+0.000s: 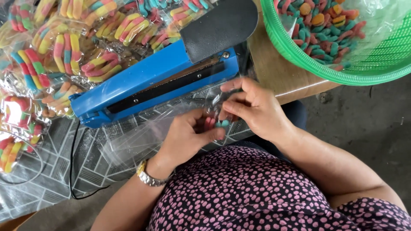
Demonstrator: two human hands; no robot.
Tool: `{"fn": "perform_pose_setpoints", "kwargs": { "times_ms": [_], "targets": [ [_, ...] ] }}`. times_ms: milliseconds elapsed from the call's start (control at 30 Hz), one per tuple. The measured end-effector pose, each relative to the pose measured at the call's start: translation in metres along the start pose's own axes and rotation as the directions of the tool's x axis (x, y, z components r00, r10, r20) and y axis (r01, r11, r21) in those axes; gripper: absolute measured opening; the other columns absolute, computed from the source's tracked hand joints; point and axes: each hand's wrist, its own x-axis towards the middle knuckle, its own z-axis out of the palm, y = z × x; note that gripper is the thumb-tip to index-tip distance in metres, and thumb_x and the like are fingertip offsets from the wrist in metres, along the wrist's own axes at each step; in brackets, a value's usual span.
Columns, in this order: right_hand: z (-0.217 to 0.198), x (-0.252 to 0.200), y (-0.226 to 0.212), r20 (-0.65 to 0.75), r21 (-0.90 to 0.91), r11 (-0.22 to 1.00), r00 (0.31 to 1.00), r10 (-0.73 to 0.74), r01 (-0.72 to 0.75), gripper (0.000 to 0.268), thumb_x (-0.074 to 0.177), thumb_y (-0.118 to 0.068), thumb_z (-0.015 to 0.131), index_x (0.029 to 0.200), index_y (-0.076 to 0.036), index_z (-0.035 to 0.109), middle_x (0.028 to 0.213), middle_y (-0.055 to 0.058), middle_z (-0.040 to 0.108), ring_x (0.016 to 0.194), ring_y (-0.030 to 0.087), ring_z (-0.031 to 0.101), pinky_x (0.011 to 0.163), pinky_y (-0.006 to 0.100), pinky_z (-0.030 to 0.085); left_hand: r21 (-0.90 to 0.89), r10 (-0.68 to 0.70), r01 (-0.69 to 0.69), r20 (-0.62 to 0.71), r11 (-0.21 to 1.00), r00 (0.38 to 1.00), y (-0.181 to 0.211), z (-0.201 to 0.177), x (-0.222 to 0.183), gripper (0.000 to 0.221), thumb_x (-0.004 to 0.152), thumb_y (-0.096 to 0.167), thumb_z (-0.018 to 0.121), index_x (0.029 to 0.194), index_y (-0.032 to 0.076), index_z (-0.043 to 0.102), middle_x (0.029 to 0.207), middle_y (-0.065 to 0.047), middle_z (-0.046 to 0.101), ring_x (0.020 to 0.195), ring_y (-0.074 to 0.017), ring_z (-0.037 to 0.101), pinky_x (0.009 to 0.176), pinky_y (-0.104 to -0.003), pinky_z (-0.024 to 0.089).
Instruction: Packing gummy candies into small plastic bags and sealing them using a manual heat sealer
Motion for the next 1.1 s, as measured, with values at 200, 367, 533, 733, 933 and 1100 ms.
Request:
{"fn": "perform_pose_setpoints", "kwargs": {
  "times_ms": [200,367,533,733,933,1100],
  "targets": [
    [0.019,0.009,-0.011,-0.124,-0.379,0.882,0.929,-0.349,0.281,0.048,0.102,-0.007,0.068,0.143,-0.002,0.042,0.096,0.010,0.076,0.082,0.018,0.071,0.075,0.028,0.059,-0.380,-0.013,0.019,0.017,0.925,1.000,0.026,-0.001,-0.002,0.018,0.084,0.009,0.084,0.083,-0.001,0.069,0.075,-0.022,0.077,0.074,-0.0256,0.078,0.066,-0.032,0.064],
    [0.027,0.021,-0.014,0.328,-0.706,0.288,0.659,-0.677,0.647,0.037,0.102,-0.031,0.066,0.129,-0.007,0.068,0.128,0.010,0.066,0.119,0.031,0.064,0.110,0.049,0.043,-0.410,-0.047,-0.017,-0.144,0.912,0.988,0.009,-0.031,0.001,0.021,0.086,0.009,0.079,0.094,-0.008,0.070,0.081,-0.024,0.076,0.061,-0.0289,0.076,0.056,-0.034,0.066],
    [0.037,0.045,-0.014,0.641,-0.697,-0.037,0.598,-0.481,0.716,0.065,0.113,-0.053,0.044,0.159,-0.007,0.044,0.164,0.012,0.045,0.155,0.031,0.024,0.127,0.059,0.011,-0.495,-0.121,0.020,-0.172,0.869,0.978,0.013,-0.039,-0.003,0.015,0.090,0.012,0.076,0.092,-0.003,0.075,0.083,-0.015,0.078,0.066,-0.0212,0.074,0.059,-0.032,0.065],
    [0.029,0.063,-0.013,0.659,-0.736,-0.224,0.603,-0.449,0.638,0.079,0.105,-0.069,0.023,0.161,-0.018,0.044,0.160,0.002,0.053,0.135,0.029,0.051,0.098,0.047,0.043,-0.482,-0.219,0.152,-0.086,0.863,0.972,0.023,-0.041,-0.009,0.031,0.097,0.017,0.064,0.104,-0.013,0.068,0.084,-0.029,0.075,0.070,-0.0375,0.078,0.064,-0.034,0.068],
    [0.028,0.054,-0.023,0.577,-0.817,-0.372,0.590,-0.565,0.442,0.080,0.106,-0.073,0.027,0.139,-0.010,0.065,0.133,0.004,0.071,0.128,0.025,0.059,0.100,0.046,0.052,-0.410,-0.171,0.095,-0.153,0.907,0.973,0.023,-0.041,-0.012,0.033,0.098,0.021,0.061,0.112,-0.008,0.071,0.099,-0.022,0.080,0.069,-0.0320,0.079,0.058,-0.029,0.066],
    [0.047,0.020,-0.080,0.611,-0.434,-0.239,0.089,-0.787,0.868,0.029,0.103,-0.028,0.068,0.104,0.001,0.072,0.094,0.019,0.079,0.082,0.027,0.081,0.070,0.037,0.074,-0.510,-0.159,0.047,-0.178,0.859,0.971,0.012,-0.044,-0.012,0.030,0.094,0.025,0.070,0.098,-0.004,0.074,0.080,-0.019,0.077,0.064,-0.0246,0.075,0.055,-0.030,0.063]
  ]
}}
